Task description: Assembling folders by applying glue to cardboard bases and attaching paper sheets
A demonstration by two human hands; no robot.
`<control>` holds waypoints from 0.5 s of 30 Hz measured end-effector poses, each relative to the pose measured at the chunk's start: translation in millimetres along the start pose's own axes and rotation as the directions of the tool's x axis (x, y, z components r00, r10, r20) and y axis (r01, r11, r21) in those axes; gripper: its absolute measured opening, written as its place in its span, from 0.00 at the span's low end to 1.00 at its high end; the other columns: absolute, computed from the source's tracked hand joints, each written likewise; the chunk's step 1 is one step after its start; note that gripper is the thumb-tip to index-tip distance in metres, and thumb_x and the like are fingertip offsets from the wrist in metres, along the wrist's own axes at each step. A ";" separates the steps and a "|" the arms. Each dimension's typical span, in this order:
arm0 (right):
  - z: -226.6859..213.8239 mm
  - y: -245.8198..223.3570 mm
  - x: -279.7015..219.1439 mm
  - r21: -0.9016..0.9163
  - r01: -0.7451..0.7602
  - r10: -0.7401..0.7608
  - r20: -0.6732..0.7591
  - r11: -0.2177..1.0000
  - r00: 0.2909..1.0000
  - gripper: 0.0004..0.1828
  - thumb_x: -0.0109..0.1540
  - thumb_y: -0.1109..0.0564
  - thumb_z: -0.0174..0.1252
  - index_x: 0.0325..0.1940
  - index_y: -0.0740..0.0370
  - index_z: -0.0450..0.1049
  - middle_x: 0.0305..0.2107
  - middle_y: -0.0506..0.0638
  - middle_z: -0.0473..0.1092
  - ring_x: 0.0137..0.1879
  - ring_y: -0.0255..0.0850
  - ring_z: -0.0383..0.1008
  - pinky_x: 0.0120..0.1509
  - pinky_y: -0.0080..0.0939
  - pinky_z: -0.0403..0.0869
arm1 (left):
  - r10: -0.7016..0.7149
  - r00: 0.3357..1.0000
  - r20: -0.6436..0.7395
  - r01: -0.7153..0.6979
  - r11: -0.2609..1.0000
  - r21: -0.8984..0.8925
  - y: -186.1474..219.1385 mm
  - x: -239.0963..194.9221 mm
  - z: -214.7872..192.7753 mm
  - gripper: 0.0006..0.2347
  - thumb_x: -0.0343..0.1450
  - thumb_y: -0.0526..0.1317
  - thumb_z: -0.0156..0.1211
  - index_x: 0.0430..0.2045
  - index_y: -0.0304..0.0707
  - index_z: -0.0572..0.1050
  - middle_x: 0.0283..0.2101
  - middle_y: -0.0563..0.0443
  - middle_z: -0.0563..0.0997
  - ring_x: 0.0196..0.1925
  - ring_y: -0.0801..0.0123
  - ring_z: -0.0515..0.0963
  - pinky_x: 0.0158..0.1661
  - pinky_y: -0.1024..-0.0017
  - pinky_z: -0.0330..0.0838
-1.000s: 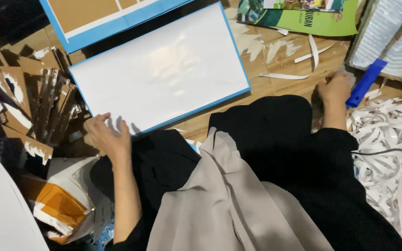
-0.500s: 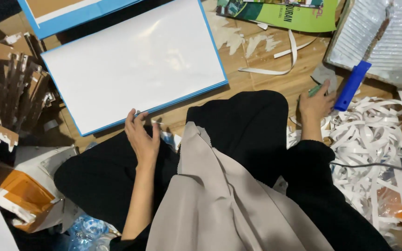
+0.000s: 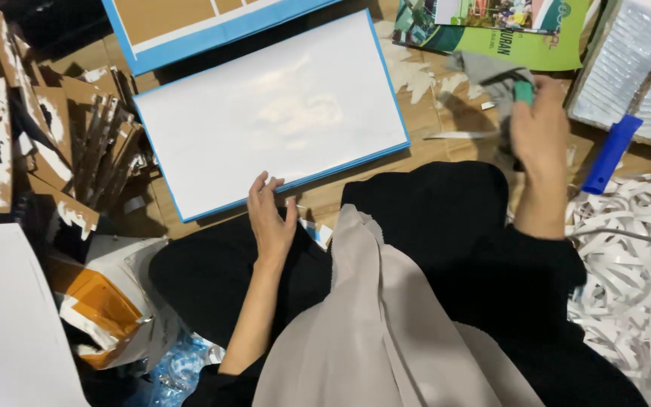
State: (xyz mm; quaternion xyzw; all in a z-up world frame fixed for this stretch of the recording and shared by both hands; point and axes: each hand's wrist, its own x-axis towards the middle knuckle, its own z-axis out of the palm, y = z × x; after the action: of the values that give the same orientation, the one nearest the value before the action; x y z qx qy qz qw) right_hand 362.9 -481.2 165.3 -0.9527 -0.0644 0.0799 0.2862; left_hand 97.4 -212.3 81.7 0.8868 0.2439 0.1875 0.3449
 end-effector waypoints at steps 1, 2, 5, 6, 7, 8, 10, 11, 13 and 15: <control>22.8 4.1 14.2 0.003 0.003 -0.003 -0.002 1.000 1.000 0.22 0.57 0.53 0.38 0.52 0.67 0.59 0.45 0.69 0.63 0.47 0.67 0.63 0.45 0.59 0.59 | 0.003 1.000 -0.003 -0.003 1.000 0.002 0.6 2.9 -1.9 0.13 0.65 0.37 0.48 0.42 0.35 0.67 0.52 0.39 0.63 0.57 0.53 0.62 0.53 0.60 0.57; 45.4 9.4 28.6 0.005 -0.058 0.057 0.060 0.998 0.997 0.30 0.53 0.46 0.50 0.54 0.65 0.57 0.45 0.63 0.64 0.48 0.60 0.65 0.48 0.55 0.62 | -0.024 0.999 0.026 0.024 1.000 -0.010 1.8 4.2 -2.4 0.13 0.65 0.39 0.47 0.42 0.37 0.67 0.53 0.40 0.62 0.56 0.53 0.62 0.52 0.59 0.58; 110.3 57.3 77.3 -0.257 -0.030 0.083 0.200 0.966 0.976 0.31 0.51 0.40 0.59 0.49 0.61 0.63 0.42 0.61 0.67 0.46 0.58 0.68 0.47 0.54 0.66 | -0.041 0.998 0.047 0.042 0.999 -0.013 0.9 7.6 -6.7 0.13 0.66 0.40 0.46 0.42 0.38 0.67 0.54 0.41 0.62 0.57 0.54 0.62 0.52 0.58 0.58; 129.0 79.2 96.5 -0.495 0.065 0.082 0.269 0.866 0.960 0.24 0.53 0.41 0.55 0.43 0.60 0.70 0.38 0.64 0.69 0.44 0.62 0.69 0.43 0.57 0.67 | -0.026 0.999 0.048 0.026 1.000 -0.013 0.4 10.3 -6.2 0.13 0.66 0.39 0.47 0.42 0.38 0.66 0.54 0.42 0.63 0.57 0.54 0.62 0.52 0.59 0.58; 126.6 83.0 99.4 -0.498 0.071 0.075 0.267 0.864 0.961 0.24 0.53 0.41 0.55 0.43 0.60 0.70 0.38 0.64 0.69 0.44 0.62 0.69 0.43 0.57 0.67 | -0.027 0.999 0.040 0.028 0.999 -0.018 -2.1 10.8 -5.7 0.13 0.66 0.39 0.47 0.42 0.38 0.66 0.54 0.42 0.63 0.57 0.54 0.62 0.52 0.59 0.58; 125.6 86.3 101.9 -0.446 0.081 0.067 0.307 0.891 0.949 0.23 0.54 0.43 0.53 0.48 0.57 0.69 0.41 0.65 0.68 0.46 0.63 0.68 0.46 0.56 0.66 | -0.040 0.998 0.046 0.040 0.999 -0.015 -4.1 9.5 -6.3 0.13 0.65 0.39 0.48 0.42 0.38 0.67 0.54 0.42 0.63 0.57 0.55 0.62 0.52 0.59 0.58; 120.0 96.8 103.1 -0.396 0.090 0.060 0.349 0.914 0.935 0.24 0.56 0.45 0.52 0.53 0.54 0.68 0.44 0.66 0.67 0.49 0.63 0.66 0.48 0.56 0.64 | -0.057 0.997 0.055 0.057 0.998 -0.015 -6.2 8.6 -4.5 0.13 0.65 0.38 0.48 0.42 0.38 0.67 0.54 0.43 0.63 0.56 0.55 0.63 0.51 0.60 0.59; 115.3 103.7 101.6 -0.217 0.142 -0.092 0.227 0.966 0.970 0.22 0.57 0.51 0.55 0.53 0.60 0.67 0.48 0.66 0.57 0.51 0.64 0.61 0.55 0.53 0.59 | -0.031 0.999 0.045 0.032 0.999 -0.023 -6.5 9.2 -2.4 0.12 0.66 0.39 0.48 0.42 0.39 0.67 0.54 0.42 0.63 0.57 0.54 0.63 0.51 0.59 0.58; 107.8 102.8 99.0 -0.036 0.224 -0.221 0.071 0.974 0.973 0.21 0.58 0.57 0.58 0.53 0.66 0.67 0.51 0.67 0.47 0.54 0.65 0.57 0.62 0.50 0.54 | -0.005 1.000 0.028 0.006 1.000 -0.027 -5.4 16.7 0.4 0.12 0.66 0.40 0.47 0.42 0.39 0.66 0.54 0.42 0.63 0.57 0.53 0.62 0.51 0.59 0.58; 97.7 95.4 90.1 -0.193 0.342 -0.378 -0.204 0.920 0.903 0.24 0.58 0.52 0.58 0.57 0.64 0.68 0.33 0.63 0.57 0.39 0.63 0.62 0.43 0.57 0.63 | 0.020 0.998 0.056 -0.020 1.000 -0.006 -0.3 25.0 5.2 0.13 0.67 0.42 0.45 0.43 0.39 0.66 0.54 0.41 0.64 0.56 0.53 0.62 0.51 0.56 0.58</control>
State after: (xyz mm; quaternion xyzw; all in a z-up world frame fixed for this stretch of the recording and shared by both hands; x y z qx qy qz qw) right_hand 439.9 -492.7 21.4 -0.9459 -0.2110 -0.0939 0.2278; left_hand 120.2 -200.8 82.0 0.8932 0.2247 0.1666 0.3521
